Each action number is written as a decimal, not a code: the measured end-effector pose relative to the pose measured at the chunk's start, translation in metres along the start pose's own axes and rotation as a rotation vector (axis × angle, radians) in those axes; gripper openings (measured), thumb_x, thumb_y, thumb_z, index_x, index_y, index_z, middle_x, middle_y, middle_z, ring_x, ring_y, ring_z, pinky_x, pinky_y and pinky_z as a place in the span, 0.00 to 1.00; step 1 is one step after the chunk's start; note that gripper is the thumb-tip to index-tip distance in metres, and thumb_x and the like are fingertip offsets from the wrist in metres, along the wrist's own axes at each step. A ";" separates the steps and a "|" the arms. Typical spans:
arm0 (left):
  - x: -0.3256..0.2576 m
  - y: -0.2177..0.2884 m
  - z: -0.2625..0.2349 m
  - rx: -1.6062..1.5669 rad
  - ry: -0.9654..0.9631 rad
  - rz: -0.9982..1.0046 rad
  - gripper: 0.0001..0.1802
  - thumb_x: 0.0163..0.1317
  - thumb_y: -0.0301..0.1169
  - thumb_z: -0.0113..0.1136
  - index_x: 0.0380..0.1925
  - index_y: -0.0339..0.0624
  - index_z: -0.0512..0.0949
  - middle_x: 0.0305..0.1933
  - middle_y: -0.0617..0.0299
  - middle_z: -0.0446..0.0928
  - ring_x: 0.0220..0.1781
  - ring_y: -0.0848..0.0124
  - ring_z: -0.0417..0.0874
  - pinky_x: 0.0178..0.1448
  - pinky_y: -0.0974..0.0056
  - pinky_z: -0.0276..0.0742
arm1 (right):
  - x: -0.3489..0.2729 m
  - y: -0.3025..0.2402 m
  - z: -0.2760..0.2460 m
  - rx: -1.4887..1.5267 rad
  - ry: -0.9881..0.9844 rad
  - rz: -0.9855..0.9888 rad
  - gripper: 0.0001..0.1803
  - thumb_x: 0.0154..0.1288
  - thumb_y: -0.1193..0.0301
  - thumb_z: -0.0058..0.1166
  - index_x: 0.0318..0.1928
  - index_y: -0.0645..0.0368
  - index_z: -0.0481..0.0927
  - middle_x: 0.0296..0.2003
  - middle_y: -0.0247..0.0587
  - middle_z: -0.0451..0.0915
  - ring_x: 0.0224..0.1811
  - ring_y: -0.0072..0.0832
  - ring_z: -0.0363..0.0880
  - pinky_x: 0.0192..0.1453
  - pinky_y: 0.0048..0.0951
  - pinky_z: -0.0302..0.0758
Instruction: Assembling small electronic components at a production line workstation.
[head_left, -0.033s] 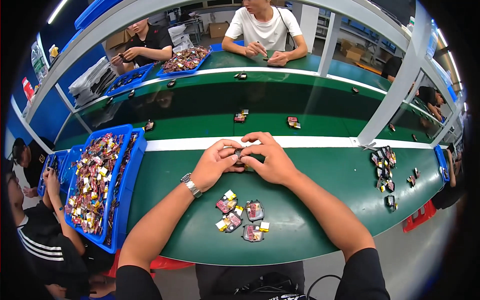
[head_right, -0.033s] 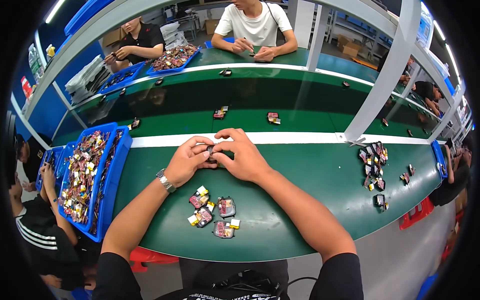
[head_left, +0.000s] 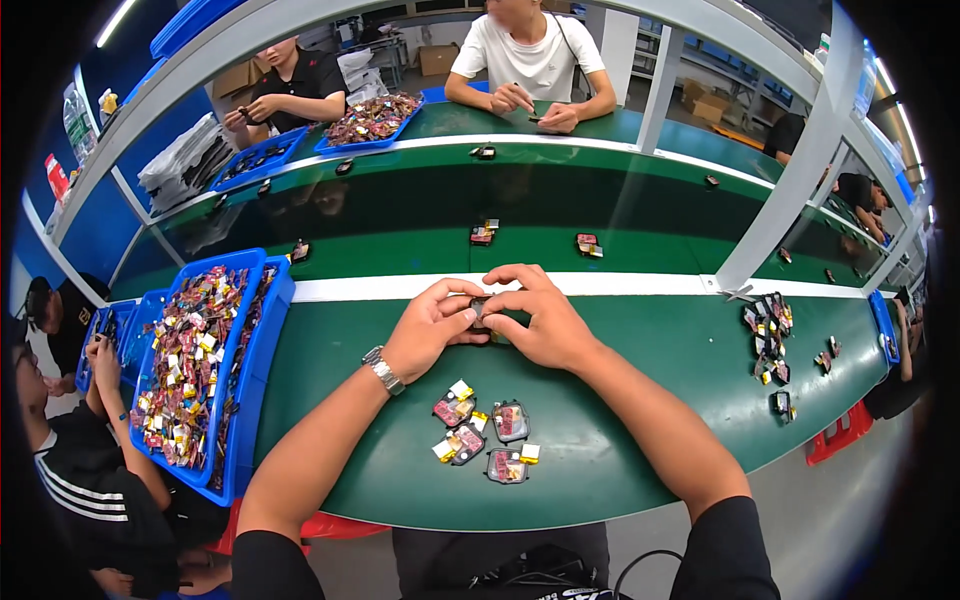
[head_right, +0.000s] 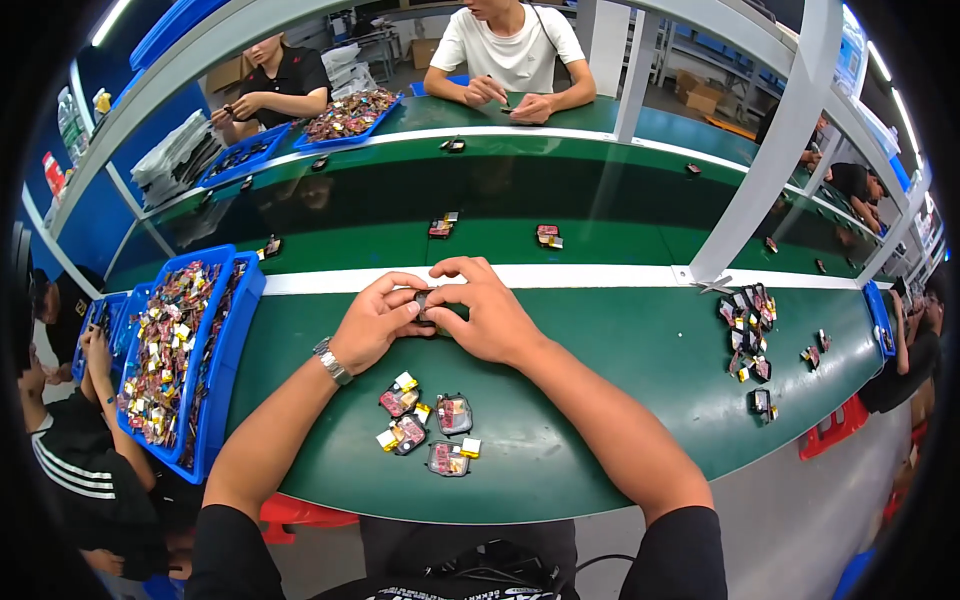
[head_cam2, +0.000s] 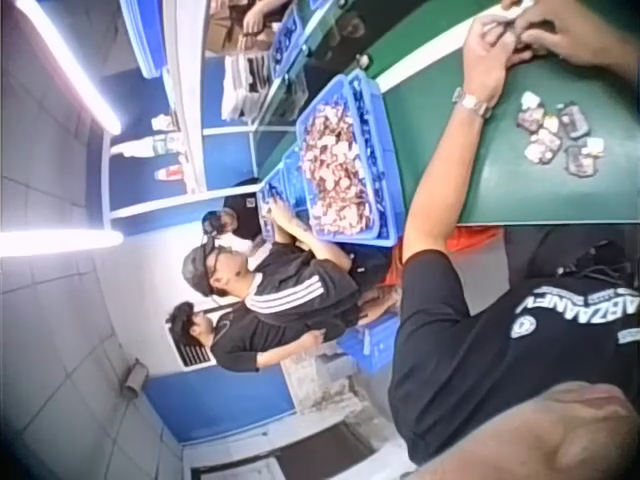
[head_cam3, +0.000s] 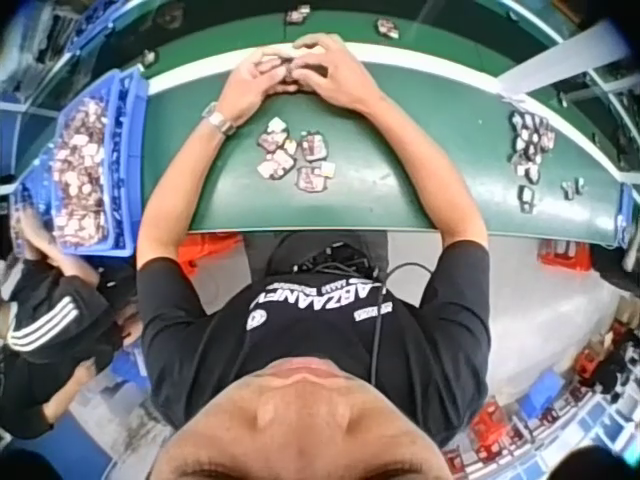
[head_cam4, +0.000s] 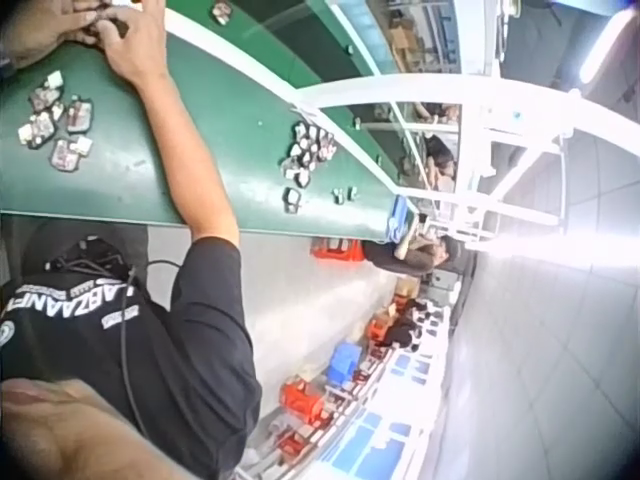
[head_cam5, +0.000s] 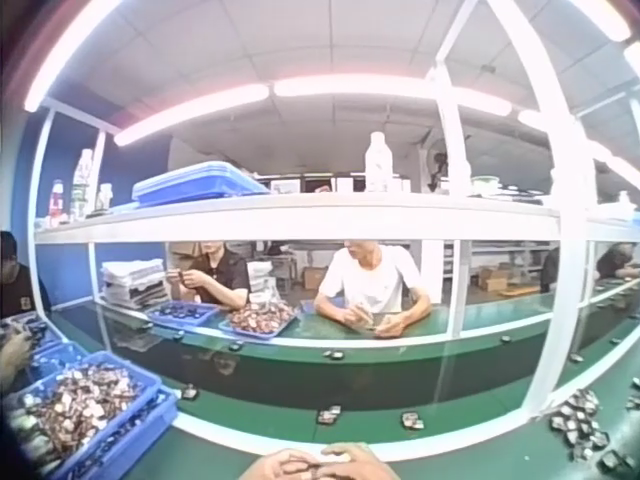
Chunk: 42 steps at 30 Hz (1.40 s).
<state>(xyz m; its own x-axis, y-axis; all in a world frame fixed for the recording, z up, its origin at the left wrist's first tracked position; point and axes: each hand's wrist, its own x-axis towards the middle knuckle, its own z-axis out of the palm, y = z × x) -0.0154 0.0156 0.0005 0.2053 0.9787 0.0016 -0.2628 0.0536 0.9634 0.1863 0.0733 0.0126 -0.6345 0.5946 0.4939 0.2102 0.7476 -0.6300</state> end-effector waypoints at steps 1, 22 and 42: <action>0.000 0.000 -0.001 -0.015 -0.008 -0.003 0.14 0.71 0.23 0.50 0.55 0.40 0.69 0.52 0.55 0.79 0.51 0.70 0.83 0.54 0.64 0.84 | 0.000 -0.001 -0.001 -0.008 -0.018 -0.032 0.06 0.61 0.69 0.61 0.36 0.57 0.84 0.52 0.41 0.75 0.57 0.39 0.71 0.62 0.37 0.69; 0.001 -0.001 -0.004 0.020 -0.046 -0.019 0.15 0.69 0.21 0.52 0.54 0.39 0.70 0.53 0.57 0.78 0.51 0.71 0.82 0.53 0.64 0.84 | -0.003 -0.005 0.001 -0.029 -0.024 -0.072 0.05 0.59 0.72 0.60 0.35 0.59 0.83 0.51 0.40 0.76 0.55 0.38 0.73 0.58 0.37 0.73; 0.000 -0.001 0.000 0.081 -0.022 -0.009 0.08 0.72 0.27 0.50 0.48 0.38 0.72 0.49 0.58 0.76 0.50 0.69 0.82 0.54 0.60 0.86 | -0.004 -0.001 -0.002 0.117 0.011 -0.016 0.05 0.61 0.72 0.61 0.38 0.56 0.85 0.49 0.37 0.79 0.54 0.37 0.75 0.59 0.36 0.72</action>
<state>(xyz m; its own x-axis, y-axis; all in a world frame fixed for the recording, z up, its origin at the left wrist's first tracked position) -0.0154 0.0158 -0.0007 0.2282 0.9736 -0.0023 -0.1843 0.0455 0.9818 0.1904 0.0706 0.0122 -0.6288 0.5863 0.5107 0.1116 0.7180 -0.6870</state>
